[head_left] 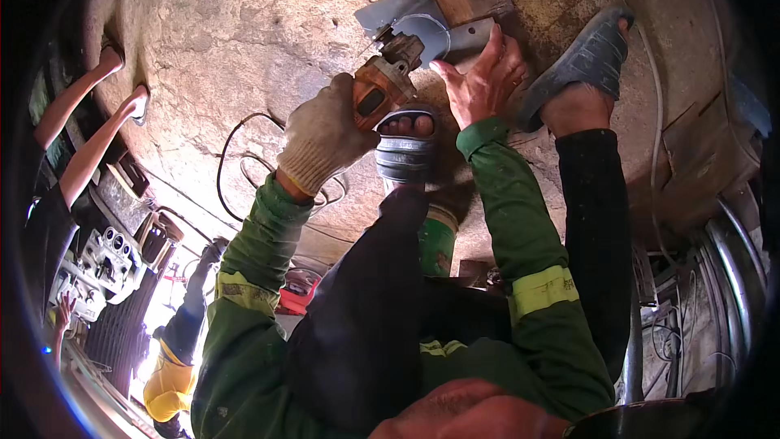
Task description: The person uses a handheld angle grinder to cut a circular shape out of a metal plate while sitting on the floor, holding the metal piece by hand and with their foot.
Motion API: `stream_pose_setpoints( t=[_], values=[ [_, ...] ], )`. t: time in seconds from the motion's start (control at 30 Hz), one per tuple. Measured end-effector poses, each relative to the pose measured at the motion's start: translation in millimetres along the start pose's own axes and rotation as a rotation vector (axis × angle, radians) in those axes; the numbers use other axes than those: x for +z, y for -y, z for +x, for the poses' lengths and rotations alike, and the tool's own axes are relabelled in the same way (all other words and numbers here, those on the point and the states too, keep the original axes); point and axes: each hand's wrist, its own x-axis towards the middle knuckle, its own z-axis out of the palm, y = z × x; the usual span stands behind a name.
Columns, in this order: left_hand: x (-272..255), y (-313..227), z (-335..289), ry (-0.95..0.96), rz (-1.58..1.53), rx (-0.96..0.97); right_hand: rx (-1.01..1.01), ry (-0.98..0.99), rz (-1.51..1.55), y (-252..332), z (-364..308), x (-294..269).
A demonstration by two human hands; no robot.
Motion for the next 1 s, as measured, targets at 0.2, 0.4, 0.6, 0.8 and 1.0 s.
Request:
stream_pose_setpoints(
  t=[0.2,0.4,0.6,0.8,1.0],
  values=[
    [5,4,-3,-0.032,-0.021,0.025,-0.01,-0.011,-0.011,-1,-6,1],
    [11,8,1,-0.098,-0.017,0.063,-0.076,-0.077,-0.098,-1,-2,3],
    [13,10,1,-0.115,-0.017,0.083,-0.038,-0.047,-0.107,-1,-1,3],
    [10,10,4,-0.087,-0.012,0.08,-0.034,-0.039,-0.123,2,2,2],
    [9,9,6,-0.087,0.017,0.092,-0.03,-0.037,-0.134,0,1,4]
  ],
)
